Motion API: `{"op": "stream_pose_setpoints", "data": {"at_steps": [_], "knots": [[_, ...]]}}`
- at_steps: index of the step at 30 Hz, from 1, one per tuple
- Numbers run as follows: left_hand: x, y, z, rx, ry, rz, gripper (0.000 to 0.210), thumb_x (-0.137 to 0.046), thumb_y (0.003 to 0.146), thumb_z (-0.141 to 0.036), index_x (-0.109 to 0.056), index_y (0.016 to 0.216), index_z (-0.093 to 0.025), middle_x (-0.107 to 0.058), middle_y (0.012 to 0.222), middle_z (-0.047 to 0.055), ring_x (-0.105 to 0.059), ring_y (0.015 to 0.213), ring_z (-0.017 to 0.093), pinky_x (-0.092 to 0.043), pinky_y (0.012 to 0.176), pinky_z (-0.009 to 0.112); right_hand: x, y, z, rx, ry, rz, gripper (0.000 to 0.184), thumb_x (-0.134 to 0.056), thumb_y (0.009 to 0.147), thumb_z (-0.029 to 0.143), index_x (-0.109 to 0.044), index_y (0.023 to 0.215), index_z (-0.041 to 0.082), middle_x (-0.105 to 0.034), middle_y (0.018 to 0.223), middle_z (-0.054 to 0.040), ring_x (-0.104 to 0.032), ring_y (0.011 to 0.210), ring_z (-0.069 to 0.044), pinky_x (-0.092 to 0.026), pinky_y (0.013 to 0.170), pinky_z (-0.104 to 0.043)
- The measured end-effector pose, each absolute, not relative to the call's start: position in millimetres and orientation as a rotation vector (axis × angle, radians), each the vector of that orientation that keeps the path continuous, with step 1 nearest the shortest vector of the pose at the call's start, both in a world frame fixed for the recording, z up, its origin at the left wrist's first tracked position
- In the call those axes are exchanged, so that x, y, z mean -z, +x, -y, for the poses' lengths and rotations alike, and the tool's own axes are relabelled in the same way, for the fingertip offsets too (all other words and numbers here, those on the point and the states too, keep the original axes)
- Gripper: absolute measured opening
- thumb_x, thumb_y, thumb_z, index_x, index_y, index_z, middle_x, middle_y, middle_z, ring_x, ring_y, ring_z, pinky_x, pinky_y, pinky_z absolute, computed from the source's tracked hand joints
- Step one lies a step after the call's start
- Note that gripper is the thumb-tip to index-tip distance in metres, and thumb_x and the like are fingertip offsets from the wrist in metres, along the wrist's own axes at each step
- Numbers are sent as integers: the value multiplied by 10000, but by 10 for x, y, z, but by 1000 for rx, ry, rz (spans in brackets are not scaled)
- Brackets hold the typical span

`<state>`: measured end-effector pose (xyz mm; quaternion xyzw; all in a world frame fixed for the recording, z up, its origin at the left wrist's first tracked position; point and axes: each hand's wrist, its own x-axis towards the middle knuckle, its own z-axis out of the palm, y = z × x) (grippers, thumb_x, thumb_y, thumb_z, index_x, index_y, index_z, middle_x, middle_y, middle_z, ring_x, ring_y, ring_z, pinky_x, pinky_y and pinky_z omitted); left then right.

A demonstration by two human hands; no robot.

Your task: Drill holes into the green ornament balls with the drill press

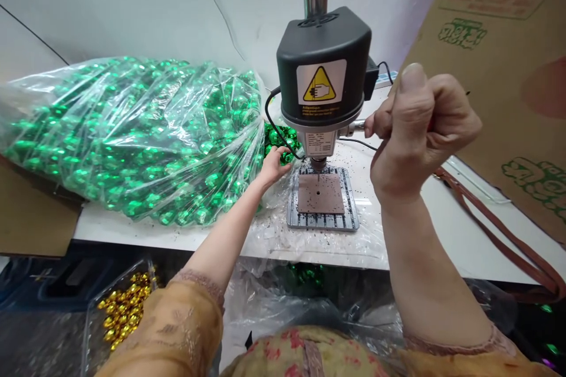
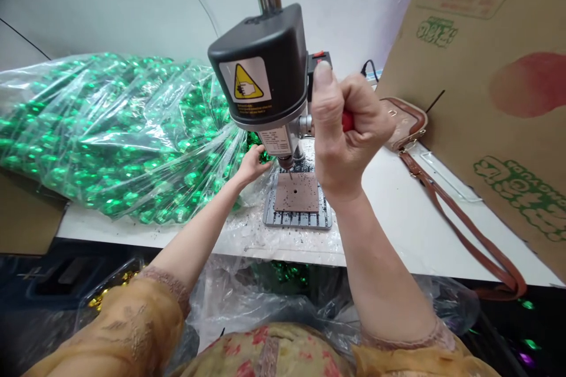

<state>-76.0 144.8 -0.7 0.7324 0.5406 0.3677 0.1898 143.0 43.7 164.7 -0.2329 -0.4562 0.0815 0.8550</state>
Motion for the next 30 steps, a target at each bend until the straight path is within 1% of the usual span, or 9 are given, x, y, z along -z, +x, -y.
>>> {"op": "stream_pose_setpoints", "data": {"at_steps": [3,6,8,11,13,16,20,24,30], "knots": [[33,-824,-1336,-1027,2041,-1557,448,-800,698,9,-696,1092,-178,-477,866,-25,-493,697,129,-527,899,368,-1639,1435,-428,-168,-530,977,486,-632,912,406,-300,596,244,-240,523,69,-305,450,-68,-289,468,-305],[-32,-826,-1275,-1114,1962,-1608,463,-820,687,-29,-688,1095,-204,-569,934,8,-553,763,160,-522,861,356,-1645,1436,-401,-164,-533,985,468,-625,918,379,-304,605,245,-259,521,74,-334,438,-66,-312,462,-306],[-129,-793,-1203,-1247,1826,-1591,422,-828,724,-118,-682,1107,-216,-607,940,16,-573,771,160,-529,805,332,-1650,1434,-385,-155,-537,989,464,-623,920,381,-306,609,248,-261,518,75,-343,428,-68,-312,453,-311],[-297,-717,-940,-1409,1582,-1384,391,-808,802,-318,-678,1161,-232,-618,866,2,-586,716,135,-539,696,279,-1647,1433,-376,-158,-582,1015,478,-602,927,433,-300,605,251,-270,520,67,-337,435,-76,-324,453,-315],[-374,-656,-680,-1444,1404,-1206,437,-785,822,-425,-668,1200,-240,-642,862,4,-621,715,134,-553,668,269,-1639,1437,-383,-170,-571,1029,483,-594,928,449,-293,606,251,-268,519,63,-331,436,-82,-327,455,-316],[-389,-556,-311,-1380,1098,-1007,513,-760,827,-504,-624,1253,-253,-704,951,24,-680,725,144,-571,652,278,-1624,1445,-403,-177,-540,1045,487,-588,933,441,-274,614,249,-249,529,64,-311,433,-75,-319,454,-306],[-273,-445,-105,-1266,878,-933,597,-794,801,-531,-588,1283,-246,-737,1025,57,-702,735,152,-555,627,263,-1618,1449,-417,-137,-607,1071,493,-531,956,486,-246,629,252,-243,545,63,-300,458,-63,-338,467,-284],[-149,-394,-153,-1240,1021,-1062,658,-874,734,-489,-605,1276,-231,-739,1037,52,-668,698,126,-537,623,252,-1631,1457,-406,-137,-581,1079,501,-561,940,484,-274,605,248,-275,517,68,-315,449,-63,-335,461,-294],[-29,-294,-302,-1287,1337,-1162,633,-896,694,-469,-645,1206,-194,-719,1115,69,-673,910,164,-542,769,267,-1646,1457,-383,-134,-489,1083,466,-579,948,360,-301,598,228,-332,497,85,-354,425,-36,-332,467,-270]]}}
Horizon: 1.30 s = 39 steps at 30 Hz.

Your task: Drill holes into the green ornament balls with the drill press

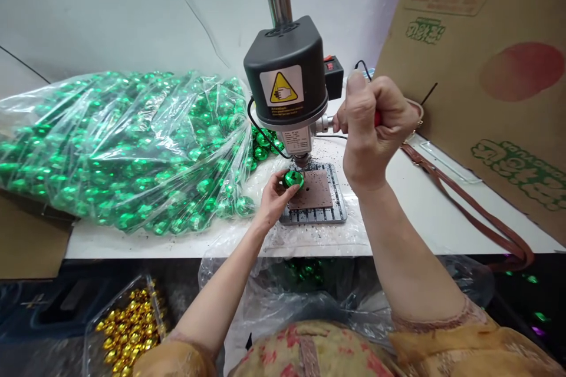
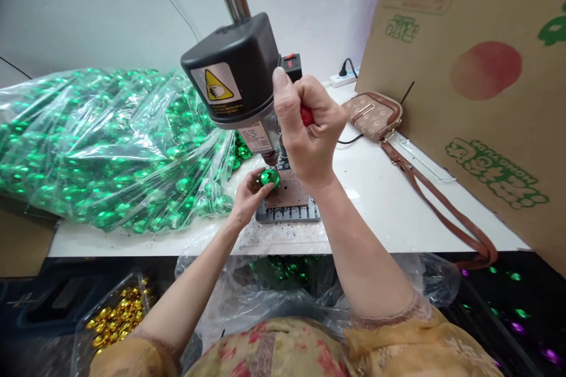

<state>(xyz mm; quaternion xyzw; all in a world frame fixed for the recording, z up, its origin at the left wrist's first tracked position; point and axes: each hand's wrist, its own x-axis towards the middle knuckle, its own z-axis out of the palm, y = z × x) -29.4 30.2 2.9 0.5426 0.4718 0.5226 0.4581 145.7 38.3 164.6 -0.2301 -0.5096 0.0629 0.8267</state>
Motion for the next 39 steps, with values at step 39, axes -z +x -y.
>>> {"op": "stream_pose_setpoints", "data": {"at_steps": [39], "knots": [[42,33,-202,-1283,1685,-1261,502,-850,758,-293,-605,1188,-207,-699,1155,80,-663,1105,262,-530,996,419,-1408,1404,-339,-108,-419,1036,489,-563,949,354,-247,599,224,-263,517,61,-299,453,-59,-258,477,-297]]}}
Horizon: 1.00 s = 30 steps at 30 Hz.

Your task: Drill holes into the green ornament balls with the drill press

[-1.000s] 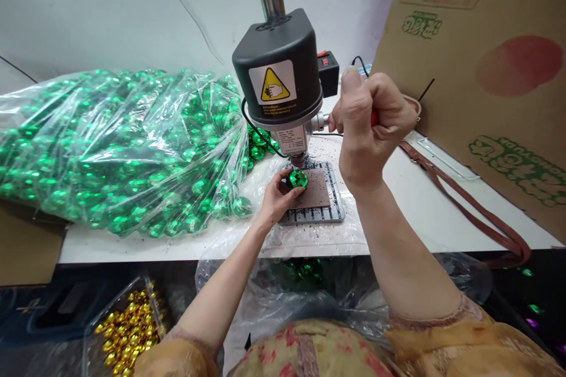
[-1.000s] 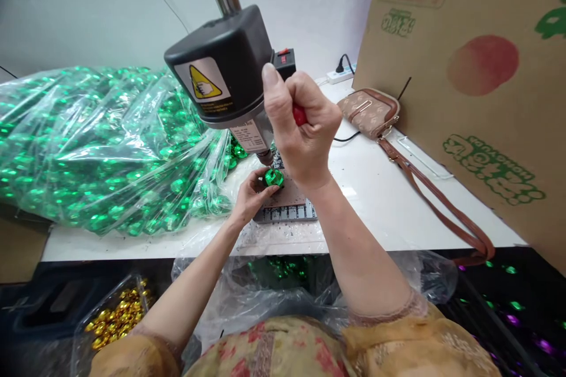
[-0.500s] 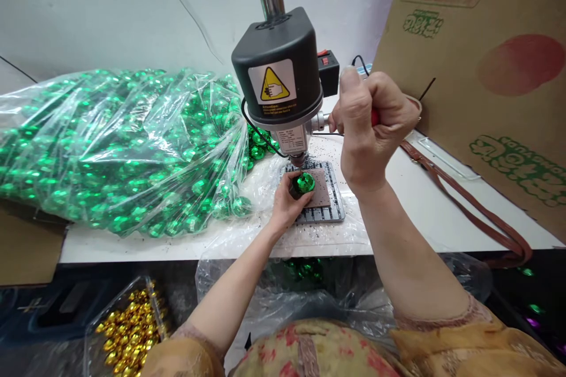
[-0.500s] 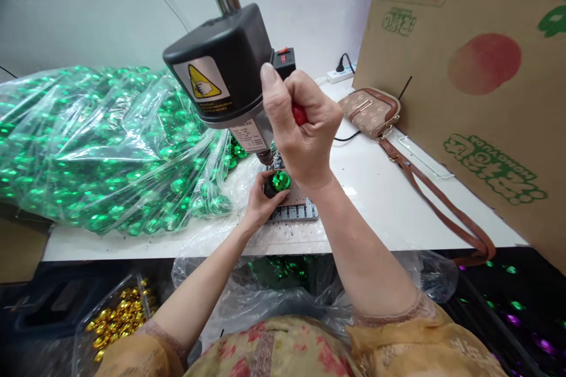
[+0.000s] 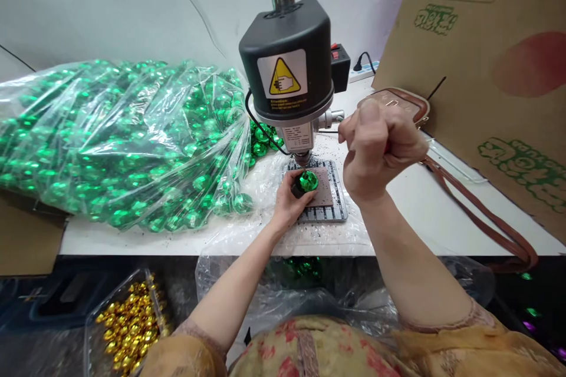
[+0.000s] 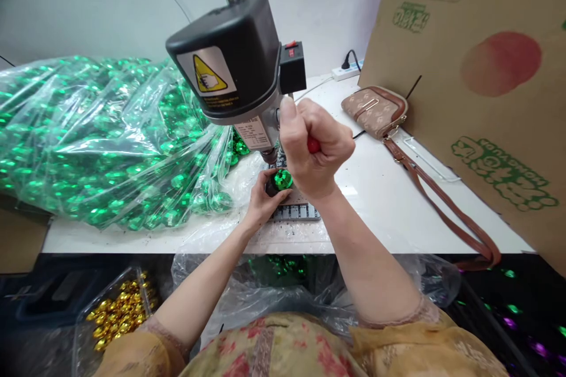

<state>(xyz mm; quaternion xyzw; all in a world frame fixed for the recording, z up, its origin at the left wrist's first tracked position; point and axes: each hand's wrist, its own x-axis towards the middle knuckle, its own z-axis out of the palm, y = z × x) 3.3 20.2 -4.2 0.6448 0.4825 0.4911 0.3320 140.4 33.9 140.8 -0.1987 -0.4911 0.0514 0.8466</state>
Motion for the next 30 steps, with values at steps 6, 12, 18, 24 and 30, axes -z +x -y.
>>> {"op": "stream_pose_setpoints", "data": {"at_steps": [6,12,18,24,30], "knots": [[84,30,-216,-1270,1665,-1237,524,-848,761,-293,-596,1213,-216,-689,1191,83,-654,1132,267,-506,1031,428,-1338,1392,-375,-66,-442,1007,497,-557,943,391,-235,599,232,-246,498,63,-277,436,-65,-283,462,-304],[77,42,-210,-1286,1633,-1225,522,-854,754,-299,-601,1202,-215,-686,1182,84,-647,1130,266,-492,1036,427,-1259,1385,-384,-35,-432,988,553,-560,934,378,-155,592,220,-216,483,55,-237,434,-64,-297,454,-303],[66,42,-197,-1289,1638,-1217,520,-851,763,-298,-595,1208,-214,-684,1187,86,-646,1128,262,-496,1028,418,-1199,1398,-374,-12,-413,996,554,-567,922,389,-183,561,219,-236,480,50,-260,433,-72,-328,442,-313],[72,43,-199,-1277,1638,-1208,519,-838,778,-292,-580,1221,-214,-675,1214,93,-640,1141,260,-495,1037,423,-1140,1404,-410,26,-302,1005,517,-580,900,276,-205,553,198,-244,481,57,-297,421,-57,-363,424,-281],[65,53,-200,-1295,1614,-1228,522,-864,747,-318,-599,1186,-218,-680,1141,73,-647,1100,256,-497,1010,411,-1134,1424,-412,40,-280,1033,481,-566,892,249,-234,548,198,-280,472,69,-350,413,-55,-424,432,-261]]}}
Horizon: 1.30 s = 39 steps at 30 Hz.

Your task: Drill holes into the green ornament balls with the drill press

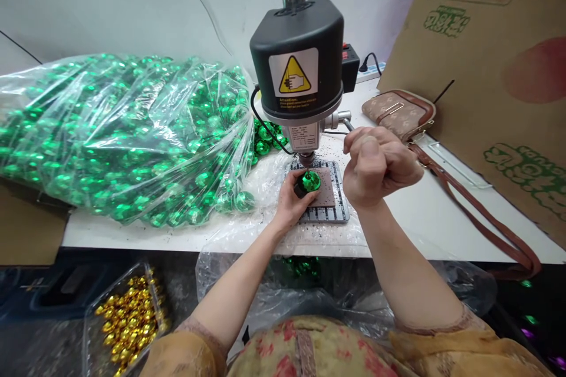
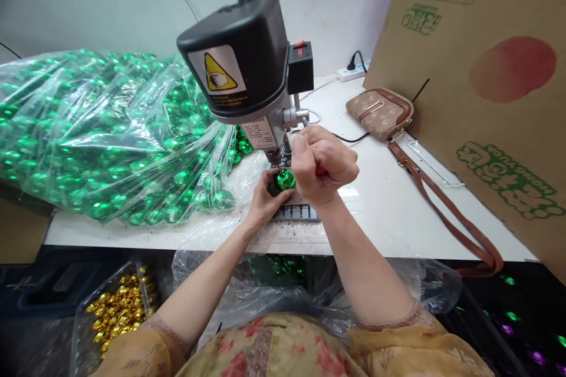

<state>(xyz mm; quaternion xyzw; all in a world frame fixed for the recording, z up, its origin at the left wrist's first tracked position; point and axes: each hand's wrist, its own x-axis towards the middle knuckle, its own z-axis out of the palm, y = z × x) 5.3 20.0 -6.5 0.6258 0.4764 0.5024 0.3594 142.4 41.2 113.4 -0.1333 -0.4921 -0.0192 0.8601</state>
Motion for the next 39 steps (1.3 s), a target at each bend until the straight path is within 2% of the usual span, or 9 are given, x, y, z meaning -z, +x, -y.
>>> {"op": "stream_pose_setpoints", "data": {"at_steps": [4,9,14,19,22,29,32,35,39], "knots": [[65,58,-202,-1314,1611,-1213,523,-863,745,-315,-598,1186,-218,-681,1153,76,-642,1123,261,-498,1014,414,-1087,1448,-391,10,-286,1070,459,-567,881,218,-248,552,193,-324,488,71,-354,425,-52,-464,459,-264],[91,48,-197,-1297,1630,-1222,509,-846,763,-298,-593,1196,-212,-686,1158,77,-647,1117,259,-497,1015,417,-1067,1427,-403,26,-250,1065,496,-583,868,172,-204,548,182,-275,476,76,-284,407,-44,-413,443,-266],[97,49,-221,-1286,1646,-1264,513,-857,751,-293,-602,1190,-216,-688,1146,70,-653,1089,257,-507,996,418,-1440,1402,-425,-118,-423,968,505,-605,924,305,-263,563,212,-267,487,67,-287,432,-53,-272,449,-282],[19,27,-45,-1414,1667,-1385,427,-832,792,-313,-630,1158,-228,-693,1086,63,-669,1025,240,-535,925,385,-1735,1457,-478,-251,-534,1035,490,-625,917,375,-271,603,248,-244,523,76,-274,463,-61,-306,482,-296],[39,-58,315,-1431,1935,-1280,421,-798,841,-362,-634,1210,-246,-696,1104,80,-684,1022,242,-553,885,371,-1734,1469,-483,-252,-513,1030,473,-633,911,370,-290,610,247,-259,526,83,-294,459,-47,-317,475,-275],[252,-364,1065,-999,2834,-716,575,-745,873,-516,-605,1299,-156,-697,1196,186,-663,1092,291,-571,901,435,-1689,1462,-424,-244,-530,1040,464,-601,927,435,-302,630,243,-260,542,84,-324,461,-41,-336,475,-252],[161,-525,798,-1231,2695,-931,403,-686,938,-405,-616,1266,-183,-726,1174,152,-672,1133,274,-567,954,441,-1682,1464,-404,-231,-546,1037,459,-593,938,424,-311,623,244,-272,523,82,-322,449,-48,-335,467,-274],[-61,-705,123,-1335,2470,-1369,181,-576,968,-207,-664,1125,-224,-743,1064,84,-697,1024,238,-561,926,416,-1674,1460,-397,-215,-549,1031,456,-602,935,405,-317,617,245,-275,516,80,-320,438,-54,-328,457,-293],[-322,-874,-981,-1271,2254,-1842,226,-631,892,-153,-668,1110,-202,-701,1102,108,-646,1081,290,-522,984,455,-1669,1450,-399,-205,-531,1009,468,-621,925,384,-305,611,241,-255,515,77,-329,433,-53,-301,447,-296]]}}
